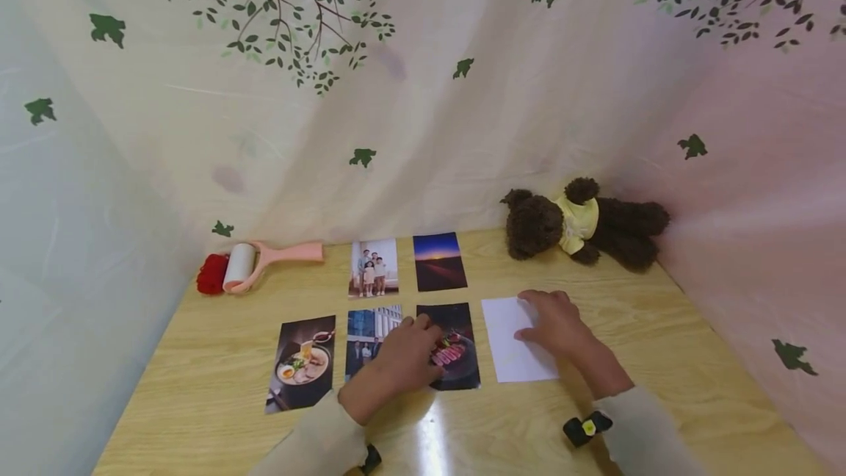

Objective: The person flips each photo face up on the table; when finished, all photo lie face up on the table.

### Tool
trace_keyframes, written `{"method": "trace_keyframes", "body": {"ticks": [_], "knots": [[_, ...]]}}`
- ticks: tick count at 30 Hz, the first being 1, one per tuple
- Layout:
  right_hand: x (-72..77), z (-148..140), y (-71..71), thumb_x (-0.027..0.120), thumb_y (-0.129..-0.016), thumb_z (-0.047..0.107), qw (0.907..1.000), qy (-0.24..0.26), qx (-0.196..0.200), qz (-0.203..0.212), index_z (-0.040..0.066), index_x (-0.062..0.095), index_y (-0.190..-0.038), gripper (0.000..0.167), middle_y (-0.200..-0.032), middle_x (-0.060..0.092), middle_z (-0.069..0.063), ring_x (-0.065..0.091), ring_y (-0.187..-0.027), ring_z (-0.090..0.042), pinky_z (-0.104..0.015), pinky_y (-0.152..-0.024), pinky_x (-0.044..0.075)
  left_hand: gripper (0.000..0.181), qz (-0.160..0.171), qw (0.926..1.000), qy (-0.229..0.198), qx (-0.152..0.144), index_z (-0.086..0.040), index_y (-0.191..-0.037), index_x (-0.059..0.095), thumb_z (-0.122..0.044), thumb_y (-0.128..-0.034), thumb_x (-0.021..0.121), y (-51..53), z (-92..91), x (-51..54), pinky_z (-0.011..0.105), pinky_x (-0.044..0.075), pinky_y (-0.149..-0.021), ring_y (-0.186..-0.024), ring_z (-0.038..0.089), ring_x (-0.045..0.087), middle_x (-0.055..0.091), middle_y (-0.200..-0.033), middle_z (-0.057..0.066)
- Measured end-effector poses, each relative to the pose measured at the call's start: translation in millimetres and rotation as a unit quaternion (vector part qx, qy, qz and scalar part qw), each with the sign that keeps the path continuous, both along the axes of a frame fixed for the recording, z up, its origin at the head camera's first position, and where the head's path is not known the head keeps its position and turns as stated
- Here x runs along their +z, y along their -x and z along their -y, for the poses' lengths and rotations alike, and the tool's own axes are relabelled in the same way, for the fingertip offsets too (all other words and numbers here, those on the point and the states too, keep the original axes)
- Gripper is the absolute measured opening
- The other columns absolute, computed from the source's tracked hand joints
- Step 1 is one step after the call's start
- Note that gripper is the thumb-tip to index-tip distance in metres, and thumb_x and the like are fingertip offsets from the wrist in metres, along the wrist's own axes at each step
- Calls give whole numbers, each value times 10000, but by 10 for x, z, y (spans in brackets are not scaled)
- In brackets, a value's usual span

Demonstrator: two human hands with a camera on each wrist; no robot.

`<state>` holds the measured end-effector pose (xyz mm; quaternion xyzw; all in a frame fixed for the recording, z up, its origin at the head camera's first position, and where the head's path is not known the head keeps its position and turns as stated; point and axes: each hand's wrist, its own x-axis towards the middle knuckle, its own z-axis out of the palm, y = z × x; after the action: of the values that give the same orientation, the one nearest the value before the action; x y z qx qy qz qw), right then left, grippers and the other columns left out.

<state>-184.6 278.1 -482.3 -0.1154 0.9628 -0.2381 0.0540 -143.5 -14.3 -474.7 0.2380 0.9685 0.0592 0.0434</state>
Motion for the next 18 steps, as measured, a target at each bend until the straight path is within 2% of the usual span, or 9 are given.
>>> {"method": "trace_keyframes", "body": {"ticks": [3,8,10,15,18], "knots": [[-9,31,-5,886,-853,222,9999,-64,-91,-126,-45,595,-1424,694,-1417,631,-313,493,-1284,-604,-751,-1018,383,574,-55,9998,78,-152,-137,-1251,736,-483,-818,888,5,-53,-5,359,566,-837,-1037,232,600,668,-1211,54],[14,55,37,867,-875,236,9992,-301,-197,-200,-56,565,-1449,711,-1424,623,-315,491,-1271,-628,-758,-995,405,541,-176,9962,93,-852,-221,-1311,732,-514,-871,844,40,-288,39,324,565,-910,-1114,188,609,668,-1301,-13],[14,53,57,863,-880,240,9990,-340,-233,-181,-57,551,-1461,724,-1430,619,-309,490,-1267,-626,-748,-986,417,445,-291,9933,149,-1110,-264,-1305,744,-484,-922,801,55,-421,58,295,560,-890,-1089,159,608,670,-1301,-44],[-2,60,82,881,-863,265,9988,-361,-303,-120,-64,503,-1493,805,-1426,617,-307,499,-1250,-621,-714,-964,450,313,-624,9878,521,-1329,-332,-1254,773,-445,-961,764,77,-682,47,258,534,-807,-1014,126,576,668,-1283,-97],[-9,77,85,900,-842,295,9989,-300,-358,-46,-57,461,-1520,881,-1422,622,-308,501,-1242,-606,-699,-956,460,300,-619,9864,797,-1300,-362,-1246,767,-468,-966,753,85,-746,26,259,528,-815,-1024,119,563,656,-1297,-120]]}}
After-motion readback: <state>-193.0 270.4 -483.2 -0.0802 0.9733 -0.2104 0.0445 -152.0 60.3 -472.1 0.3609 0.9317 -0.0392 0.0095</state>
